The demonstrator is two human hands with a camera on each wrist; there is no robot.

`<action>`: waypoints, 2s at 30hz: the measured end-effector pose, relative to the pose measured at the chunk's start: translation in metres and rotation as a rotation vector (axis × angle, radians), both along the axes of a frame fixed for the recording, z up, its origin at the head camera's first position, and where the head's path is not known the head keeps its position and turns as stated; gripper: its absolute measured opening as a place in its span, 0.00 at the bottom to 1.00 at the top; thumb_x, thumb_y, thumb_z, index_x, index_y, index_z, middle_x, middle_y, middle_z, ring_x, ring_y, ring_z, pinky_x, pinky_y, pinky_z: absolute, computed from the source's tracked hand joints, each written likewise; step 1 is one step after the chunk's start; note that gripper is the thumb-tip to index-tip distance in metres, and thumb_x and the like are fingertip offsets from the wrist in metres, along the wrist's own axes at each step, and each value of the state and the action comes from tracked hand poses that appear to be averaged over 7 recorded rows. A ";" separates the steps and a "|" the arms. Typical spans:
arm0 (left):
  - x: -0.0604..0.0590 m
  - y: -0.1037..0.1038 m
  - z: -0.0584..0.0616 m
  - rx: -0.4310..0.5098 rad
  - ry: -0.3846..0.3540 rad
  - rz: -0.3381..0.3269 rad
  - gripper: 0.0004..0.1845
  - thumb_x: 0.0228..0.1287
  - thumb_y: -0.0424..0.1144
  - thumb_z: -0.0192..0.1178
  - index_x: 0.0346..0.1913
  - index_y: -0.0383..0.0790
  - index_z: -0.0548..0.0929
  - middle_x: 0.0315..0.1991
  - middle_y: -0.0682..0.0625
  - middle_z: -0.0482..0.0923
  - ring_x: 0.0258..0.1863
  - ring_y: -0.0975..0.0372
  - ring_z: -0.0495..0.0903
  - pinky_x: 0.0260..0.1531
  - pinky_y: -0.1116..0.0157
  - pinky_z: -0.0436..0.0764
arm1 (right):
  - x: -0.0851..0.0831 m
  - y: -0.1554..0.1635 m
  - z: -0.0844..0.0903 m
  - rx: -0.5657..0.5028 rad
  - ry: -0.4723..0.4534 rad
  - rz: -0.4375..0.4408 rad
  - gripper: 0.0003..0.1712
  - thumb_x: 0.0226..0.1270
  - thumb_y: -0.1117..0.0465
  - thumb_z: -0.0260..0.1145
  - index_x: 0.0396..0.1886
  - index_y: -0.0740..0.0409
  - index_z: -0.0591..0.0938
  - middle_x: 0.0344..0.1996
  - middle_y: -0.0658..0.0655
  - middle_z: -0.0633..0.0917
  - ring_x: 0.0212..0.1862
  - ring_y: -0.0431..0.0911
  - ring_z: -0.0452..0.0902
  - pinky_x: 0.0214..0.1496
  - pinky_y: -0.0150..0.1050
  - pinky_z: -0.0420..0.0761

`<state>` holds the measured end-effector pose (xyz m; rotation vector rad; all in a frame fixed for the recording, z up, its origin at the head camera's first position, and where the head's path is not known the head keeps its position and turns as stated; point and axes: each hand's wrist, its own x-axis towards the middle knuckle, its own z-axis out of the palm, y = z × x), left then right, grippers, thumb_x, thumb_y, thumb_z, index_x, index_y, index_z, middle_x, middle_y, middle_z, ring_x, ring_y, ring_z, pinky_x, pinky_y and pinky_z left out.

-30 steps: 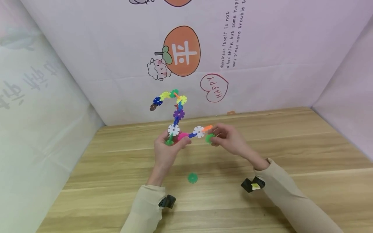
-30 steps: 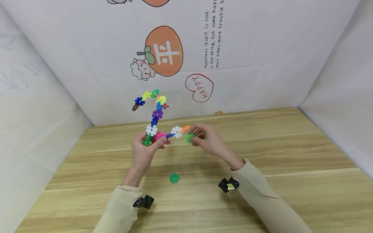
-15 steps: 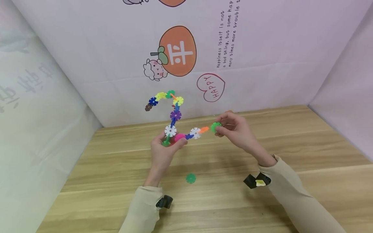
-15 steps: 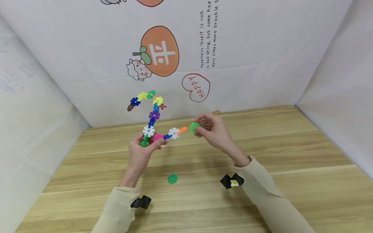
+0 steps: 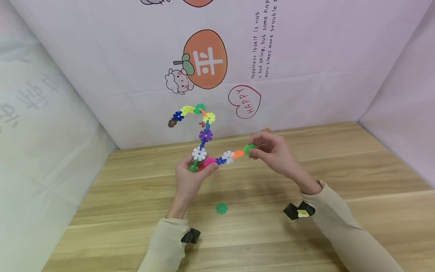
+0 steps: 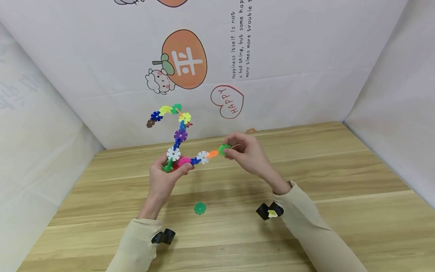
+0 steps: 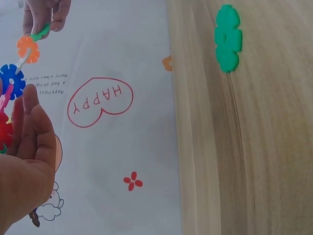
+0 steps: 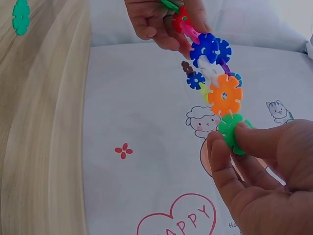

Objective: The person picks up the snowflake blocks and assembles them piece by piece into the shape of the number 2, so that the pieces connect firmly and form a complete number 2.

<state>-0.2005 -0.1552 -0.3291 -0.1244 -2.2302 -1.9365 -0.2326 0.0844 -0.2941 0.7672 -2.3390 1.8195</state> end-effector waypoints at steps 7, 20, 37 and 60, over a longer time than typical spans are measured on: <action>-0.001 0.001 -0.001 0.002 -0.024 -0.012 0.20 0.44 0.47 0.70 0.42 0.44 0.80 0.40 0.51 0.78 0.40 0.59 0.76 0.43 0.63 0.77 | -0.007 0.002 -0.011 0.006 0.048 0.022 0.09 0.55 0.72 0.64 0.36 0.63 0.79 0.28 0.60 0.82 0.28 0.49 0.79 0.30 0.36 0.80; 0.000 0.001 -0.003 0.007 0.000 -0.041 0.21 0.43 0.49 0.70 0.40 0.41 0.81 0.38 0.49 0.78 0.37 0.57 0.76 0.39 0.62 0.78 | 0.009 -0.009 0.006 -0.041 0.119 -0.039 0.07 0.49 0.79 0.64 0.30 0.70 0.80 0.23 0.64 0.82 0.23 0.39 0.78 0.25 0.32 0.78; 0.003 -0.003 0.000 -0.011 0.016 0.006 0.23 0.44 0.51 0.69 0.40 0.41 0.81 0.37 0.50 0.79 0.37 0.58 0.75 0.41 0.60 0.76 | -0.002 -0.010 -0.005 -0.011 0.118 -0.057 0.14 0.54 0.70 0.66 0.43 0.61 0.80 0.35 0.58 0.83 0.29 0.44 0.80 0.31 0.34 0.80; 0.000 -0.005 0.005 0.003 0.067 0.010 0.20 0.44 0.51 0.69 0.39 0.44 0.81 0.37 0.51 0.79 0.37 0.58 0.76 0.38 0.63 0.78 | -0.020 -0.003 -0.038 0.100 -0.182 -0.092 0.14 0.61 0.63 0.61 0.46 0.63 0.77 0.39 0.63 0.80 0.38 0.52 0.79 0.36 0.39 0.80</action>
